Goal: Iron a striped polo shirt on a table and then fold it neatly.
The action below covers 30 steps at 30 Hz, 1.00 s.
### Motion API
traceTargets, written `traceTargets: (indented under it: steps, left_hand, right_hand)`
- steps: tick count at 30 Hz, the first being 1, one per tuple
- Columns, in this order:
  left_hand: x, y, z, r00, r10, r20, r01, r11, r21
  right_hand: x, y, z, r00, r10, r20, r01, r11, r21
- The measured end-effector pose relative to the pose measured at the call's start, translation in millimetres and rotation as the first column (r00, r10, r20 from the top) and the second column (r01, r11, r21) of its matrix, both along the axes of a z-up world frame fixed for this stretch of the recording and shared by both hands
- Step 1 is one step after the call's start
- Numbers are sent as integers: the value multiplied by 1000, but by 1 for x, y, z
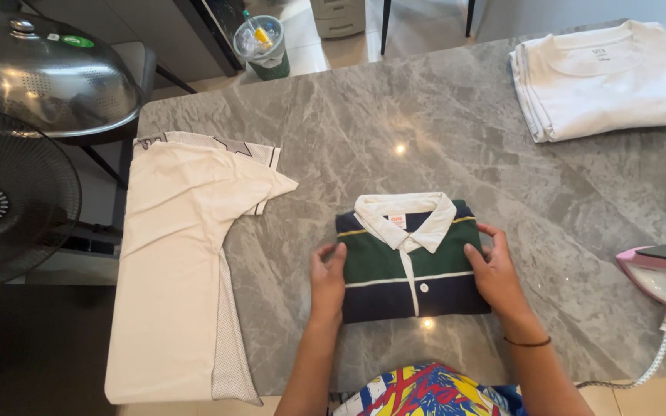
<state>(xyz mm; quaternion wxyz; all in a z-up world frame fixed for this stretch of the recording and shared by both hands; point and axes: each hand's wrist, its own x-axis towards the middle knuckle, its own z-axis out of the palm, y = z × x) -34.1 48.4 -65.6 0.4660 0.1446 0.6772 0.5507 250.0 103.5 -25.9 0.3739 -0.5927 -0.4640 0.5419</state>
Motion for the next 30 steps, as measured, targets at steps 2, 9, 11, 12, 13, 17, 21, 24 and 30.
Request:
traceTargets:
  steps: [2, 9, 11, 12, 13, 17, 21, 24, 30]
  left_hand:
    - [9, -6, 29, 990, -45, 133, 46, 999, -12]
    - [12, -5, 42, 938, -140, 316, 65, 970, 236]
    - [15, -1, 51, 961, -170, 220, 119, 966, 228]
    - [16, 3, 56, 974, -193, 120, 163, 962, 219]
    - [14, 4, 45, 971, -207, 121, 178, 961, 213]
    - [16, 13, 30, 979, -203, 31, 191, 956, 221]
    - [17, 32, 24, 980, -192, 50, 171, 943, 286]
    - [42, 65, 51, 968, -215, 127, 166, 934, 318]
    - [88, 178, 94, 688, -682, 248, 444, 666, 599]
  right_hand:
    - [3, -2, -2, 999, -7, -41, 8, 1000, 14]
    - [12, -11, 5, 985, -62, -161, 77, 993, 89]
    - [14, -11, 5, 991, -56, -123, 69, 993, 98]
    - [15, -10, 5, 995, -42, -86, 51, 993, 108]
    - [17, -8, -1, 995, -58, -86, 67, 993, 102]
    - [27, -3, -12, 999, -37, -15, 38, 993, 110]
    - [37, 13, 16, 999, -46, 5, 44, 982, 186]
    - [56, 46, 44, 999, -38, -15, 40, 963, 267]
    - [98, 123, 173, 981, -88, 171, 36, 958, 286]
